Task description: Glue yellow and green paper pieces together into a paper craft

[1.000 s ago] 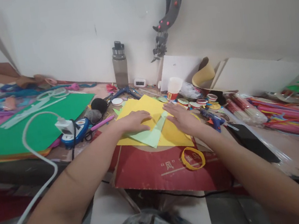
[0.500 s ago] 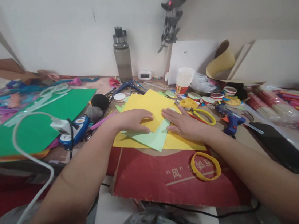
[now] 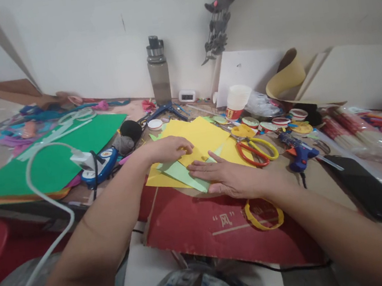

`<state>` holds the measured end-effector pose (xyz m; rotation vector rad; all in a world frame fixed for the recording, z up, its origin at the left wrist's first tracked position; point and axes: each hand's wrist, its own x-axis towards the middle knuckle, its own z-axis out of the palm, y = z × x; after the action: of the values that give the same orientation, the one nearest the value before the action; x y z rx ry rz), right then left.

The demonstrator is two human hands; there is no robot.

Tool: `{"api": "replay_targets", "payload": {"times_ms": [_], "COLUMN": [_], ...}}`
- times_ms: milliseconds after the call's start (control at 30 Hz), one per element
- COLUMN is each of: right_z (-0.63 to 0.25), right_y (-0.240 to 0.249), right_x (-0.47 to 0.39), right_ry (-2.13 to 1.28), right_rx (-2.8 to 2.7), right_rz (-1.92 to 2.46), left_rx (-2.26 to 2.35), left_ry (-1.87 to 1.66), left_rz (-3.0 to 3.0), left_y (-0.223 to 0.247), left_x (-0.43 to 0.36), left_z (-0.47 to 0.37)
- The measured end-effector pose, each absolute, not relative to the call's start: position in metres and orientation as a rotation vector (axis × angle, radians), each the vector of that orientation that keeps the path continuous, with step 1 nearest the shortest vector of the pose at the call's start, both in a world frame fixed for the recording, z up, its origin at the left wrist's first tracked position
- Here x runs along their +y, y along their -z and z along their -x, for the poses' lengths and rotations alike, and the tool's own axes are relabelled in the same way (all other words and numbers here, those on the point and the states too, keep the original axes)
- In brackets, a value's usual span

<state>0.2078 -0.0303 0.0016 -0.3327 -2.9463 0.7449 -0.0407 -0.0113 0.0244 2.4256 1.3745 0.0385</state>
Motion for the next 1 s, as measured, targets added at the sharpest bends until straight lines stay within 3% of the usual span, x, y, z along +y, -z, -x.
{"api": "replay_targets", "payload": {"times_ms": [167,267,400,600,733,867,1000], "right_z": [-0.209,-0.213,-0.218,-0.219,-0.216,-0.213,-0.217], "right_y": [-0.011,-0.006,0.009,0.019,0.024,0.029,0.028], "right_x": [-0.032,-0.023,-0.010,-0.003,-0.003,-0.003,0.006], "right_ry": [-1.059,-0.905,-0.616,-0.570,-0.557,-0.488,-0.372], "right_rx": [-2.784,-2.642,-2.787,-2.858,-2.798,-2.559,-2.044], "right_rz": [0.163,0.429,0.769,0.776,0.768,0.793,0.927], "left_rx": [1.353,1.350,1.521,2.068,2.162,1.871,1.345], "left_ry": [-0.045,-0.131,-0.524,-0.370,-0.675,-1.202,-1.503], "left_rz": [-2.433,-2.433,-2.376,-2.221,-2.057,-1.589,-1.163], "left_y": [-0.024,-0.028,-0.029,0.005,0.015,0.002,-0.017], "left_x": [-0.012,-0.015,-0.013,0.009,0.015,0.010,0.002], "left_z": [0.041,0.040,0.046,0.051,0.049,0.051,0.053]}}
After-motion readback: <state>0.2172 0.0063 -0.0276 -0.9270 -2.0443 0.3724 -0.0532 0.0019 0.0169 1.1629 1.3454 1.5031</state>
